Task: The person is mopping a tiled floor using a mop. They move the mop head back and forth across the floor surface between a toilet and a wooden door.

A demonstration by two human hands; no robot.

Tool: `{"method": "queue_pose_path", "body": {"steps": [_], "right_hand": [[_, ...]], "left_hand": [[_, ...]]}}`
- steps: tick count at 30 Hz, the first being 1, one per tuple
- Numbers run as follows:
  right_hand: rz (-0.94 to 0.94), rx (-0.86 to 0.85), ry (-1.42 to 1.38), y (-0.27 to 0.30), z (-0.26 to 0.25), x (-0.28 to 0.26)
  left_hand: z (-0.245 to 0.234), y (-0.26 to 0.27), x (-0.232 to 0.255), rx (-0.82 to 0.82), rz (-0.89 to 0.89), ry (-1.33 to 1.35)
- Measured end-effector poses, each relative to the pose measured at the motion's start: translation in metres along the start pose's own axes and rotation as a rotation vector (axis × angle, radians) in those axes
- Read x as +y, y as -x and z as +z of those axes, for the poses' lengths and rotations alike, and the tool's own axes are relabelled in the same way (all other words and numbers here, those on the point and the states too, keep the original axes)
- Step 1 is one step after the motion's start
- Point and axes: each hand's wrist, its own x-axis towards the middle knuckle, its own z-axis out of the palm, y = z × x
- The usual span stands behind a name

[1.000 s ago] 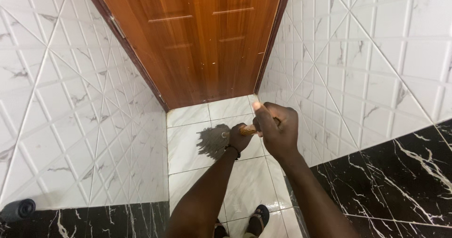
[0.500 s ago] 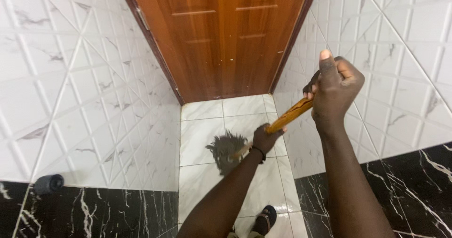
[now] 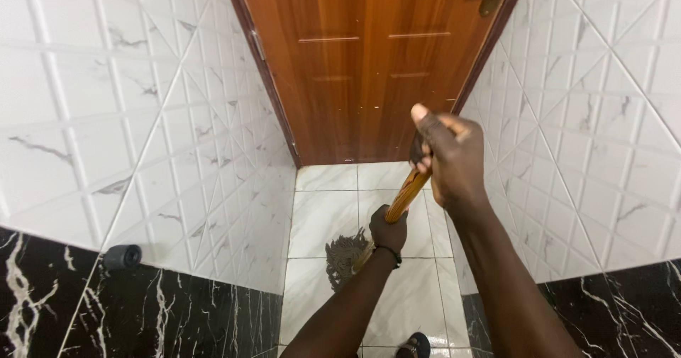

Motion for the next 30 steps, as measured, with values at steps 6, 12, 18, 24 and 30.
{"method": "queue_pose_path", "body": {"steps": [6,12,18,24,30], "right_hand": [[-0.118,-0.132,-0.043,0.025,0.0,0.028],[-0.223,-0.041,0.011,0.017,-0.002,0.064],[-0.215,0.071,0.014,-0.023,0.012,0.049],[-0.088,0.073,-0.082,-0.032,0.0,0.034],[-0.024,-0.042,-0.068,-0.015,-0.004,0.026]], "left_hand": [[0.027,-0.044,-0.068,0.1,0.157,-0.109],[-0.007,-0.114,-0.065,-0.489,0.119,-0.358],[-0.036,-0.086,-0.021,-0.454,0.004,-0.14],[-0.05,-0.039,-0.018,-0.344,-0.014,-0.087],[-0.04,0.001,-0.028,-0.021,-0.054,-0.096]]}}
